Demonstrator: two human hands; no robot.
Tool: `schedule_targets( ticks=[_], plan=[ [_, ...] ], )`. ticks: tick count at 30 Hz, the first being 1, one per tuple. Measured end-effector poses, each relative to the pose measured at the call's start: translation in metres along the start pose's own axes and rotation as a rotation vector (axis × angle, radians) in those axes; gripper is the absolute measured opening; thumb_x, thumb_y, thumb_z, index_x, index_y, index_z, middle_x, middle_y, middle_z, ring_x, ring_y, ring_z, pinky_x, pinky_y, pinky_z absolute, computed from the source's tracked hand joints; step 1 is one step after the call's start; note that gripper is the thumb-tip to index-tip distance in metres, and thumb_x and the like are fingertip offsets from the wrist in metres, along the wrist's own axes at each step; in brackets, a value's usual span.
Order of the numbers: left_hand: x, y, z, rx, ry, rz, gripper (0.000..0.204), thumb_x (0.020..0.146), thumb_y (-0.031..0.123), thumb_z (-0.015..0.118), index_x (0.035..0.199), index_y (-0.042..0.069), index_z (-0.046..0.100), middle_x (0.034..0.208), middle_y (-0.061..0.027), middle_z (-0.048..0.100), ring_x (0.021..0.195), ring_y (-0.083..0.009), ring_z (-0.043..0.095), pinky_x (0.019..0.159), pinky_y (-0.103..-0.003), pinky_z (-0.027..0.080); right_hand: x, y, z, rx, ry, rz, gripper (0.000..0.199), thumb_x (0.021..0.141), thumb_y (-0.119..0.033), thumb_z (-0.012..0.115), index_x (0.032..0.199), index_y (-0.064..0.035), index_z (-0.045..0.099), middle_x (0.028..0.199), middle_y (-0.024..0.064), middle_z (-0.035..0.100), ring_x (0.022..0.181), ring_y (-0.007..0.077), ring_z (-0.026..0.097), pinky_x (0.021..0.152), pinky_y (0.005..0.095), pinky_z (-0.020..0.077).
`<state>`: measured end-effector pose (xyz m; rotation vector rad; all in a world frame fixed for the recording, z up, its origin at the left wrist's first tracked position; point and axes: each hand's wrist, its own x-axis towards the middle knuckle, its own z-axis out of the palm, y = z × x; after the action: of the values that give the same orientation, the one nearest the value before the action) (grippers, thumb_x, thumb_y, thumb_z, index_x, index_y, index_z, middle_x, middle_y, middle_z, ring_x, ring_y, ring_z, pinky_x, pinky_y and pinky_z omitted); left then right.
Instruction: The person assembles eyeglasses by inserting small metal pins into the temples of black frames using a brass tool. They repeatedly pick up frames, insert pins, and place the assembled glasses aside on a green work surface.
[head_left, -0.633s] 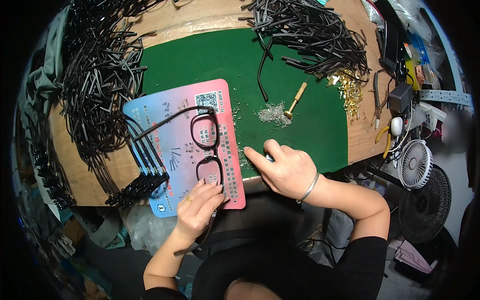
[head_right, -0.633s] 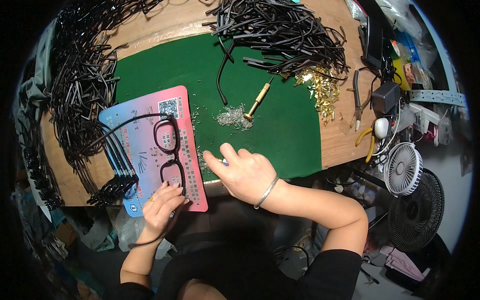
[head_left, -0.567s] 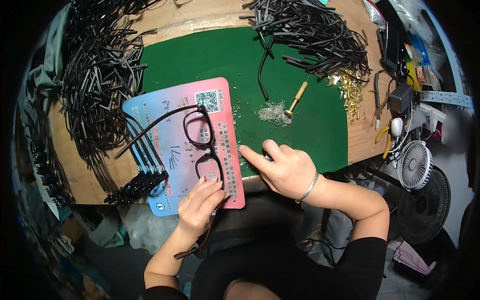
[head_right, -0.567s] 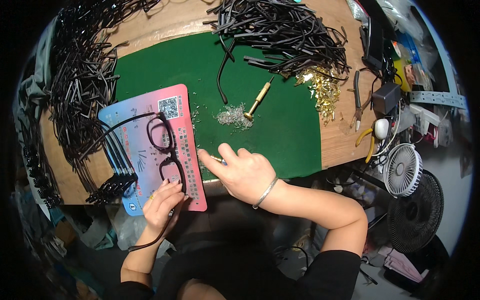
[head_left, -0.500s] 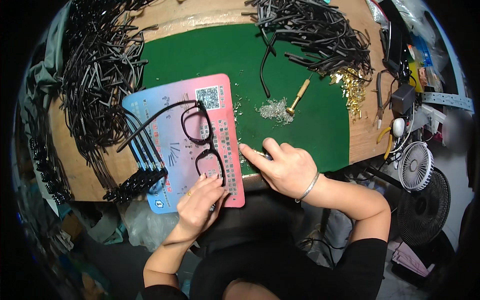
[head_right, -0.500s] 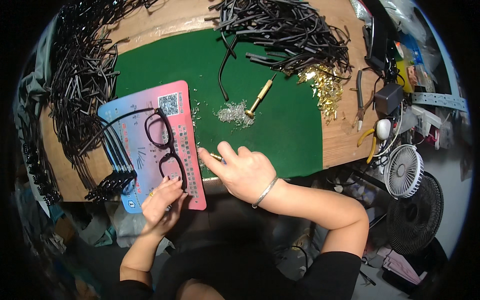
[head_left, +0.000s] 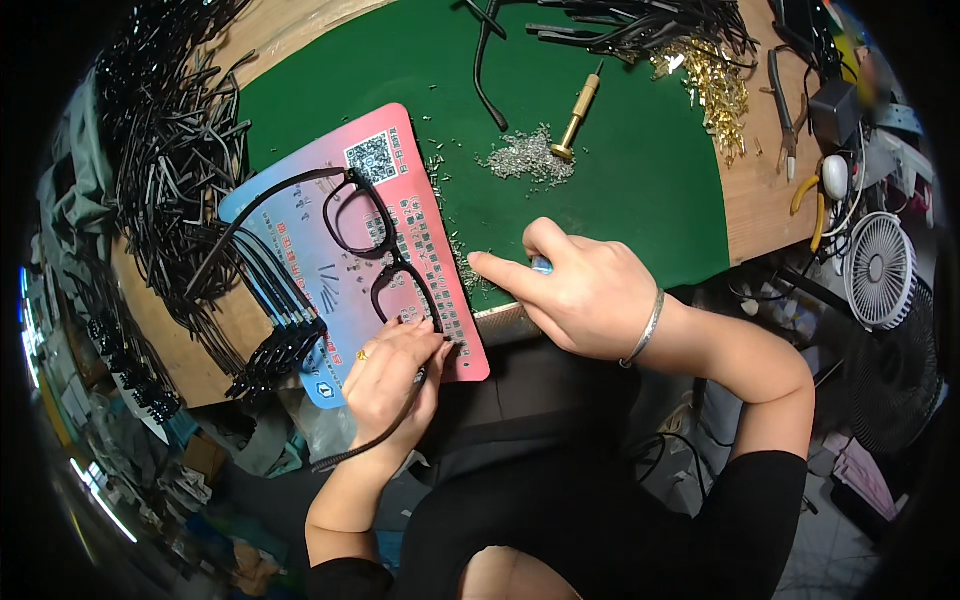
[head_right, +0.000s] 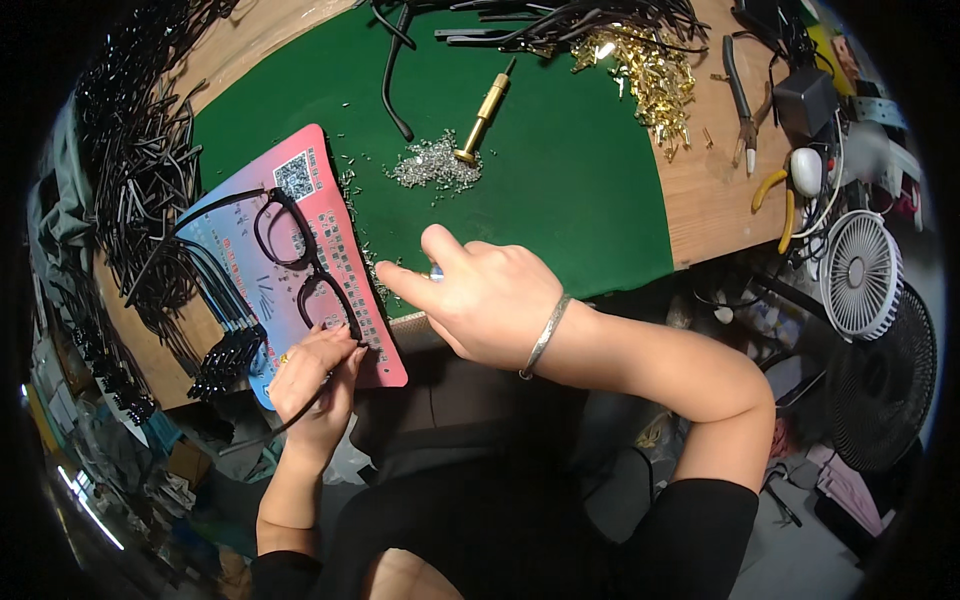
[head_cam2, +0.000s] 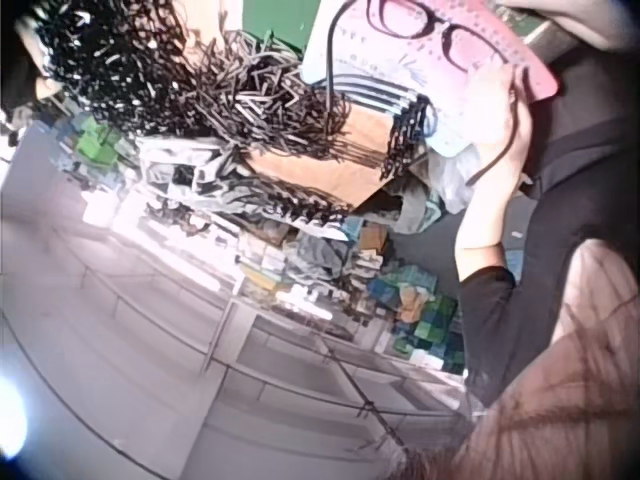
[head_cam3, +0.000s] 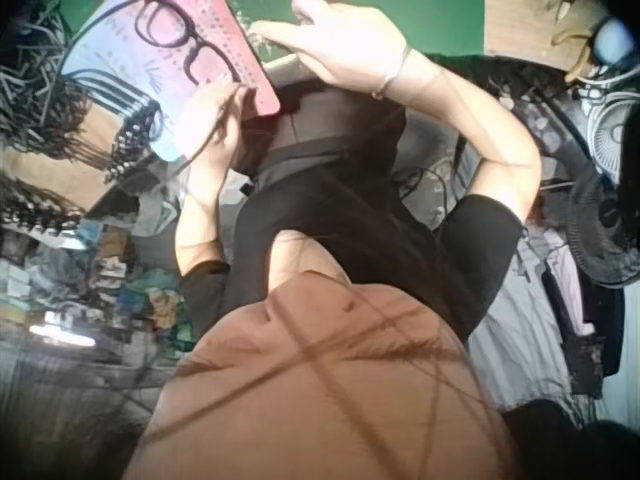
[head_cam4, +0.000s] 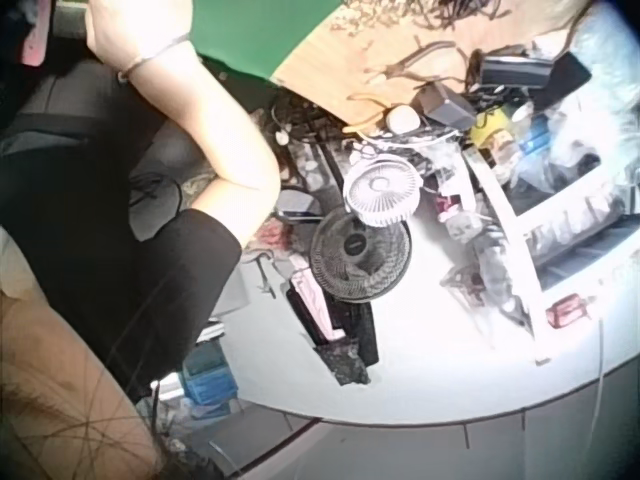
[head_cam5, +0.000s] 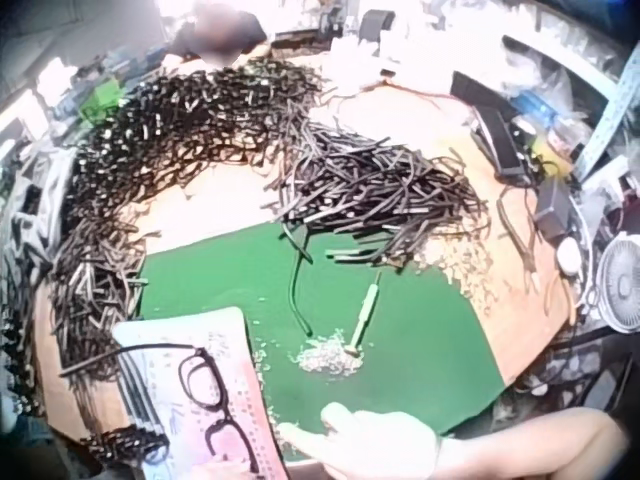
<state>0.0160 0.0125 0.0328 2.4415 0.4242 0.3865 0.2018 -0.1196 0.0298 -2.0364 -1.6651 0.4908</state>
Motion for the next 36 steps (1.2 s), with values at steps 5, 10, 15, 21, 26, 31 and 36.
schedule_targets(
  ticks=[5, 10, 15, 21, 26, 31, 36],
  plan=[
    [0.005, 0.003, -0.001, 0.017, -0.042, -0.024, 0.014, 0.068, 0.0, 0.073, 0.078, 0.002, 0.064, 0.081, -0.0105, 0.065, 0.078, -0.0247, 0.065, 0.077, -0.036, 0.051, -0.002, 0.004, 0.001, 0.012, 0.014, -0.014, 0.042, 0.073, -0.019, 0.065, 0.114, -0.0143, 0.056, 0.086, 0.0112, 0.048, 0.06, 0.0238, 0.06, 0.049, 0.0338, 0.0505],
    [-0.002, -0.002, 0.003, 0.022, 0.022, 0.0, 0.014, 0.069, -0.001, 0.073, 0.08, 0.002, 0.064, 0.081, -0.0111, 0.066, 0.08, -0.0249, 0.065, 0.081, -0.038, 0.051, -0.002, 0.005, 0.004, 0.019, 0.024, -0.024, 0.042, 0.073, -0.019, 0.065, 0.114, -0.0146, 0.056, 0.086, 0.0113, 0.048, 0.059, 0.0241, 0.06, 0.049, 0.0338, 0.0505],
    [-0.001, -0.003, 0.002, -0.005, -0.007, -0.009, 0.015, 0.069, -0.002, 0.073, 0.081, 0.001, 0.065, 0.083, -0.0117, 0.066, 0.082, -0.025, 0.065, 0.084, -0.04, 0.051, -0.002, 0.006, 0.002, 0.027, 0.014, -0.015, 0.043, 0.073, -0.015, 0.065, 0.116, -0.016, 0.059, 0.084, 0.0086, 0.05, 0.061, 0.0201, 0.06, 0.048, 0.03, 0.0498],
    [0.004, -0.002, 0.002, 0.027, -0.058, -0.048, 0.018, 0.067, -0.001, 0.075, 0.081, 0.003, 0.065, 0.079, -0.009, 0.065, 0.08, -0.0236, 0.065, 0.085, -0.042, 0.05, 0.002, 0.008, -0.001, 0.035, 0.023, 0.005, 0.041, 0.071, -0.011, 0.066, 0.111, -0.0157, 0.062, 0.079, 0.0063, 0.05, 0.055, 0.0169, 0.058, 0.045, 0.0272, 0.0487],
    [-0.003, -0.009, 0.001, -0.008, -0.052, 0.074, 0.02, 0.064, 0.003, 0.078, 0.08, 0.004, 0.066, 0.078, -0.0071, 0.065, 0.078, -0.0215, 0.064, 0.082, -0.039, 0.051, 0.003, 0.009, -0.006, 0.135, -0.061, -0.071, 0.038, 0.072, -0.014, 0.064, 0.109, -0.0154, 0.059, 0.078, 0.0082, 0.048, 0.05, 0.0199, 0.057, 0.044, 0.0306, 0.049],
    [-0.007, -0.016, 0.005, -0.035, -0.006, 0.152, 0.02, 0.064, 0.009, 0.079, 0.079, 0.006, 0.065, 0.078, -0.0041, 0.065, 0.077, -0.0201, 0.064, 0.084, -0.039, 0.05, 0.001, -0.008, -0.013, 0.223, -0.224, -0.211, 0.034, 0.076, -0.012, 0.058, 0.11, -0.0167, 0.056, 0.078, 0.0095, 0.048, 0.05, 0.0211, 0.058, 0.043, 0.0312, 0.048],
    [-0.012, -0.028, 0.012, -0.08, 0.06, 0.23, 0.019, 0.064, 0.005, 0.077, 0.077, 0.007, 0.064, 0.082, -0.0043, 0.066, 0.079, -0.0216, 0.064, 0.086, -0.04, 0.05, 0.001, -0.013, 0.0, 0.147, -0.234, -0.205, 0.033, 0.073, -0.011, 0.06, 0.105, -0.0174, 0.056, 0.081, 0.0096, 0.05, 0.048, 0.0217, 0.058, 0.043, 0.0311, 0.0484]
  ],
)
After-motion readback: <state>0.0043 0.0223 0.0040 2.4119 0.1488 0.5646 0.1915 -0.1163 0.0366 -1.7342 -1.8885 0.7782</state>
